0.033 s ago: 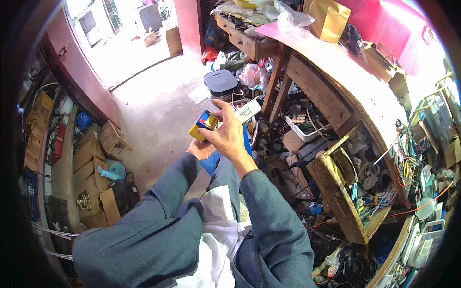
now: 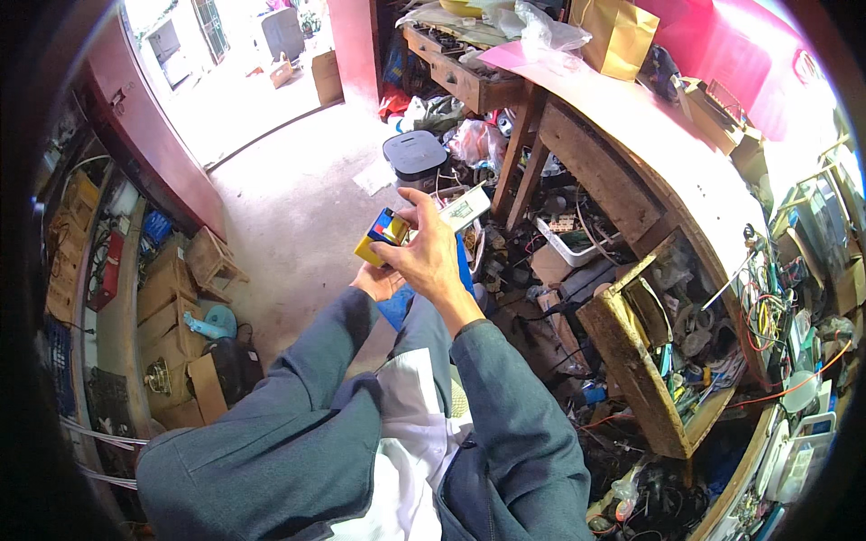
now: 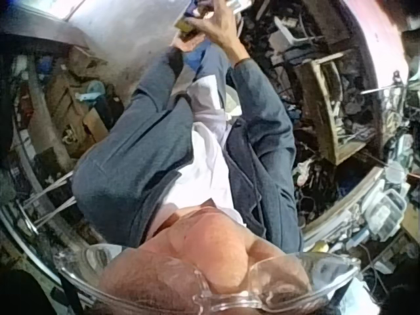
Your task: The person sits in a cluttered workshop and works on a small electronic device. They connect a battery to the device, use a screwdriver to adjust components, and then use a multimeter to test the circuit.
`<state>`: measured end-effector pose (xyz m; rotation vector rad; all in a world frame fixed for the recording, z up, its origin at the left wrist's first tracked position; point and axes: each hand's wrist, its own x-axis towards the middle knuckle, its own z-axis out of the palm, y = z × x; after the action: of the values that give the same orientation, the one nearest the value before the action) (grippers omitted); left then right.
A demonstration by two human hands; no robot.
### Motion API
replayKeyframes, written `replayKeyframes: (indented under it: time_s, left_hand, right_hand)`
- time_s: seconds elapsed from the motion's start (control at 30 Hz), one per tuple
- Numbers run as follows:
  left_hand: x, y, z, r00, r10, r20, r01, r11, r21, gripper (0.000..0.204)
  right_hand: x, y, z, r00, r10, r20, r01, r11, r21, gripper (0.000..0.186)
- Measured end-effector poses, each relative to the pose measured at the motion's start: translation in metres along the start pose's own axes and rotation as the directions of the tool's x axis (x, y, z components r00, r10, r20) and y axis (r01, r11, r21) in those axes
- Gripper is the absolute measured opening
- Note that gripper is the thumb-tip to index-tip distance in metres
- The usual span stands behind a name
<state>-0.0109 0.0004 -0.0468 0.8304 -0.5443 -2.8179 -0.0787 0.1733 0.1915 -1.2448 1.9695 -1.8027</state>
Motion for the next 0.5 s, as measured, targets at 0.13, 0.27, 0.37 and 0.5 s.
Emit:
replayKeyframes:
  time_s: [0.13, 0.27, 0.37, 0.5]
  left_hand:
    - [0.006, -0.007, 0.006, 0.999, 0.000, -0.048, 0.001, 1.000, 0.024, 0.053]
    - [0.007, -0.003, -0.009, 0.998, -0.052, 0.024, 0.050, 0.997, 0.056, 0.058]
    - [-0.012, -0.008, -0.004, 0.999, -0.026, -0.027, 0.031, 0.973, 0.227, 0.057]
    - [-0.056, -0.004, -0.006, 0.880, 0.351, -0.320, -0.121, 0.817, 0.563, 0.047]
  right_hand:
    - [-0.004, -0.001, -0.004, 0.999, 0.012, 0.047, -0.012, 1.000, -0.002, 0.084]
    - [-0.007, -0.001, -0.002, 0.995, 0.001, 0.102, 0.000, 1.000, -0.005, 0.083]
    - [-0.008, 0.004, -0.007, 0.992, -0.010, 0.127, 0.014, 0.999, -0.029, 0.081]
    - [-0.010, 0.005, -0.014, 0.986, -0.021, 0.168, 0.029, 0.999, -0.043, 0.081]
